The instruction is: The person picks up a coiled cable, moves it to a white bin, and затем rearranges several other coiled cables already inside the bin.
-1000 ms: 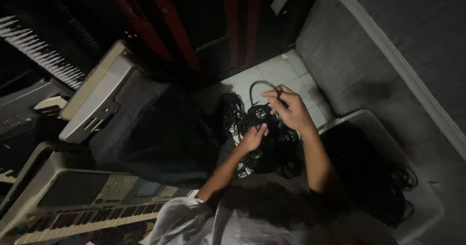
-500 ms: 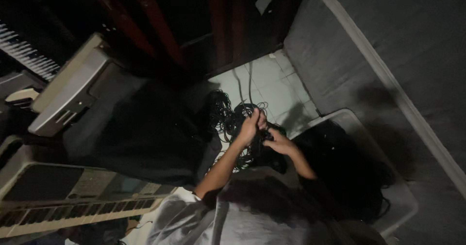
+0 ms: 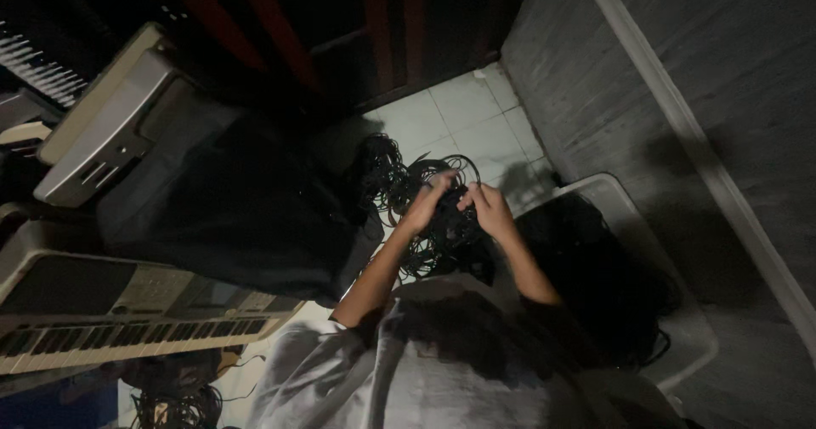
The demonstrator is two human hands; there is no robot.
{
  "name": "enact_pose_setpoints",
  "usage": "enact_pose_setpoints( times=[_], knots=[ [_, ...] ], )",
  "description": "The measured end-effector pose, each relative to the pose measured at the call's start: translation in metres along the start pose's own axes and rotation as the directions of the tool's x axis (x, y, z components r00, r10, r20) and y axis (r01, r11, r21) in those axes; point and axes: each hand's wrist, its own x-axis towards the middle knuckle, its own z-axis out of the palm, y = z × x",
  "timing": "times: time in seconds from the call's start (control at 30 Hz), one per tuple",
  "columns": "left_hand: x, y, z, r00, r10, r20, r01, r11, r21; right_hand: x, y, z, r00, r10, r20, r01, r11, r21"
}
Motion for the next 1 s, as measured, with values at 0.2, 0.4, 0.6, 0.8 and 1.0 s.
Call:
enact_pose_setpoints(
  times=[0.2,0.4,0.6,0.8,1.0],
  knots=[
    [-0.033,-0.034,-0.005,0.957,-0.246,0.154,0.208,0.951,0.228,0.017,-0.043,-0.006,0.999,-0.037,-0.016,0.039,0.99,0.138],
    [-0.043,-0.023,-0.003,0.961,-0.273,0.039,0.267,0.956,0.125,0.023,-0.059,-0.001,0.998,0.063,-0.01,-0.057,0.956,0.288],
    [-0.044,-0.003,-0.015,0.965,-0.261,0.003,0.26,0.962,0.089,0.024,-0.044,-0.016,0.999,-0.016,-0.038,0.006,0.973,-0.23],
    [-0.044,-0.032,-0.033,0.993,-0.089,0.083,0.078,0.99,0.118,0.013,-0.033,-0.016,0.973,0.221,0.071,-0.166,0.875,-0.455],
    [-0.047,-0.031,-0.04,0.962,-0.193,0.194,0.134,0.95,0.281,-0.005,-0.079,-0.015,0.975,-0.135,0.177,0.191,0.916,-0.354]
  ],
)
